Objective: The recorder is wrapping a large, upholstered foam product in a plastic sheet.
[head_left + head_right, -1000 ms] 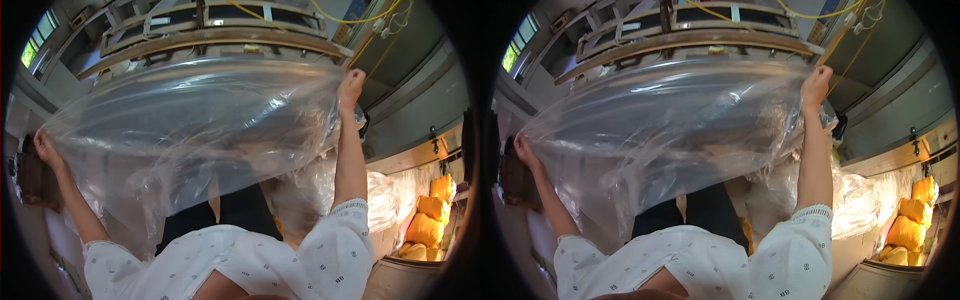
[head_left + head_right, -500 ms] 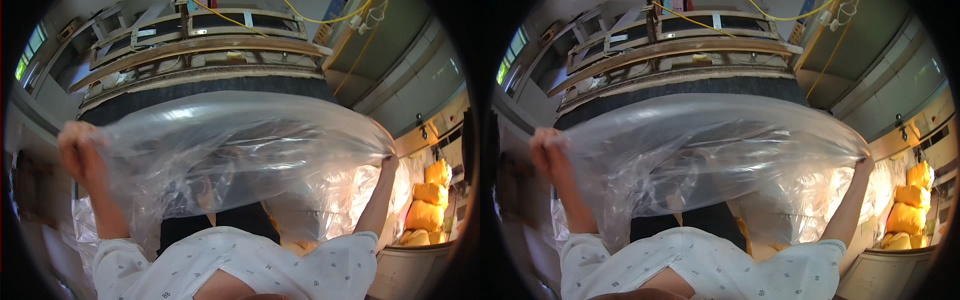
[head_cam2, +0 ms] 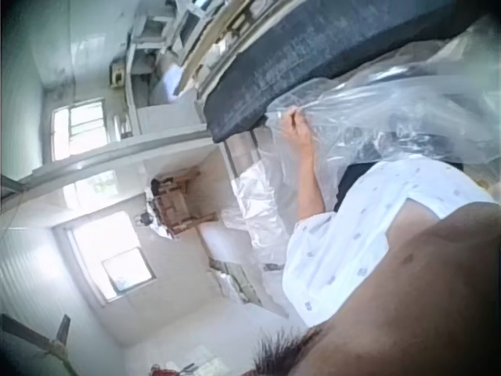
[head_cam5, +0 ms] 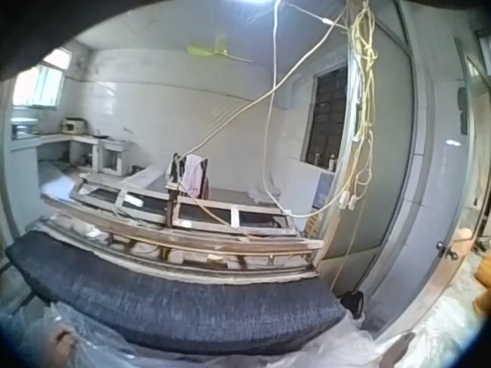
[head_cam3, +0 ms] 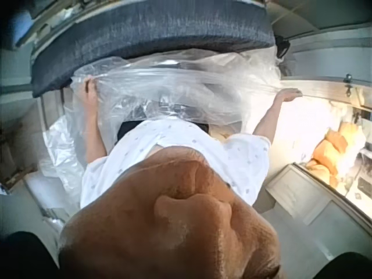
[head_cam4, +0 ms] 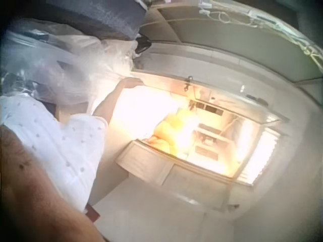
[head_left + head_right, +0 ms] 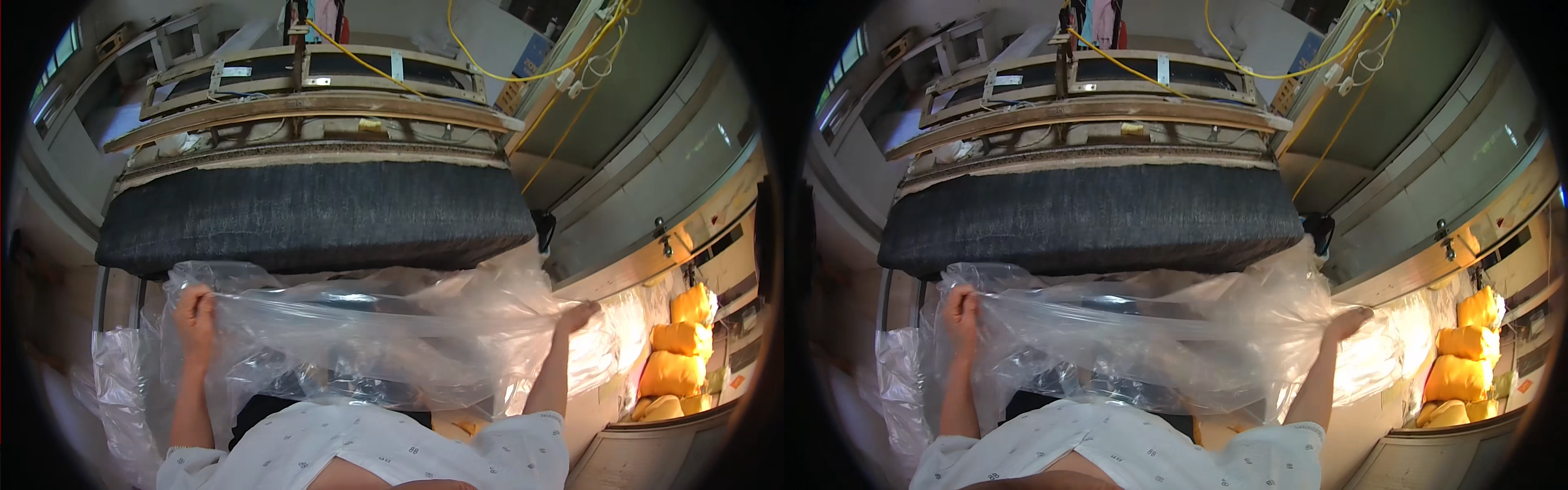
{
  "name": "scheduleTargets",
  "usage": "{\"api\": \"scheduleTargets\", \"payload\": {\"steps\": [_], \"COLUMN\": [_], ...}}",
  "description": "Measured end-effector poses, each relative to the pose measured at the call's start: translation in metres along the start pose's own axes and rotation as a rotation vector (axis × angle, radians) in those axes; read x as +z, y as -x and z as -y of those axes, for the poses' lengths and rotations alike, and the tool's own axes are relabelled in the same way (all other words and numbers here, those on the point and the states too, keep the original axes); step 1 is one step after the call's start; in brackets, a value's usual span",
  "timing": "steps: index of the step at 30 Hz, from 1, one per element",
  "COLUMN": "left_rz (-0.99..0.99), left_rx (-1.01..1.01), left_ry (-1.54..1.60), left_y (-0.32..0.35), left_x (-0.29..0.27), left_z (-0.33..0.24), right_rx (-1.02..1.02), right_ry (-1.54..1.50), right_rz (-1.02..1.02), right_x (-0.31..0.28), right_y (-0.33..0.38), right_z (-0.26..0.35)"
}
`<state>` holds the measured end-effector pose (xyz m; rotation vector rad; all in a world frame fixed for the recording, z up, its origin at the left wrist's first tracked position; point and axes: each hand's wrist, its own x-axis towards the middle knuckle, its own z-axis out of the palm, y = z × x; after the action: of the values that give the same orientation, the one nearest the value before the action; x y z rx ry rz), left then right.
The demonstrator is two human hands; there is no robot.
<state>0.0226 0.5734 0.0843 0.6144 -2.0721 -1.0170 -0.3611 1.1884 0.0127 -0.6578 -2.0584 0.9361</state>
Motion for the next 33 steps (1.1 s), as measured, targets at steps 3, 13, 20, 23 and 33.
{"api": "scheduleTargets", "payload": {"steps": [3,13,20,23,33], "left_rz": [-0.232,-0.674,-0.341,-0.334,-0.227], "left_rx": [-0.023,-0.071,-0.136,-0.194,-0.143], "left_ry": [-0.051,-0.455,-0.583,-0.535,-0.272], "left_y": [-0.001,-0.1,-0.234,-0.28,-0.345], "left_x": [-0.055,-0.196,-0.189,-0.181,-0.178], "left_z": [0.042,0.136,0.274,0.297,0.356], "right_rx": [-0.257,-0.472,-0.481,-0.495,-0.528], "right_ry": [-0.138,-0.509,-0.607,-0.556,-0.415], "right_rz": [0.107,0.612,0.664,0.674,0.645], "right_x": [0.054,0.179,0.24,0.242,0.267], "right_y": [0.043,0.183,0.151,0.144,0.131], "right_z": [0.101,0.267,0.269,0.266,0.274]}}
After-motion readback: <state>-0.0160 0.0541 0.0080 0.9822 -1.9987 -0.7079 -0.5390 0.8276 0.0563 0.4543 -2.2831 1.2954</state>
